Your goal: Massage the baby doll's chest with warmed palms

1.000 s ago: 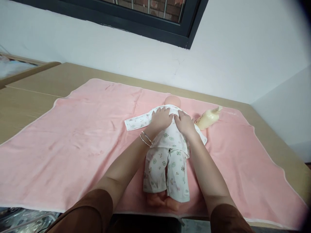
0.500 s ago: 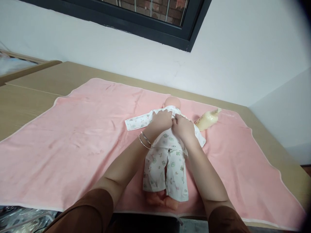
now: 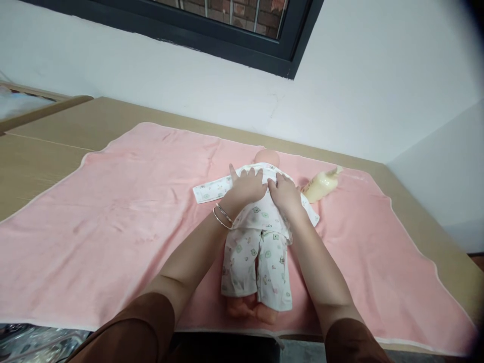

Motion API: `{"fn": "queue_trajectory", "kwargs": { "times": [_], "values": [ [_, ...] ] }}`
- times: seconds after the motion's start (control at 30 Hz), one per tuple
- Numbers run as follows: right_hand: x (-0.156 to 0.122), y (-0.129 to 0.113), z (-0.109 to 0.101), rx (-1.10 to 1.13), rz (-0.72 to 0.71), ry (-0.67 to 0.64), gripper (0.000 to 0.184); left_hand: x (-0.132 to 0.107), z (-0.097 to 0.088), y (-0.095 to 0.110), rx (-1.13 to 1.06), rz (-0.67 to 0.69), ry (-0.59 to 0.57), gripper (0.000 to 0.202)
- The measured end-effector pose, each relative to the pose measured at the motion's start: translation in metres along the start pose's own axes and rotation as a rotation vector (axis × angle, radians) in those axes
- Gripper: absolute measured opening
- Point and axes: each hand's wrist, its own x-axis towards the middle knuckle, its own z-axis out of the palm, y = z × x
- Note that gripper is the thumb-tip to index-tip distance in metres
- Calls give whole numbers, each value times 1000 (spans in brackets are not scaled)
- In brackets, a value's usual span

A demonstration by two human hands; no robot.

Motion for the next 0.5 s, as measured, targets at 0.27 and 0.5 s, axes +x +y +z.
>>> {"fn": "queue_trajectory", "kwargs": {
  "times": [0.27, 0.5],
  "values": [
    [-6, 1, -21, -26, -45, -97, 50, 1, -12, -9, -22, 50, -98, 67],
    [17, 12, 21, 83, -45, 87, 58, 22, 15, -6, -238, -110, 38, 74]
  ]
}}
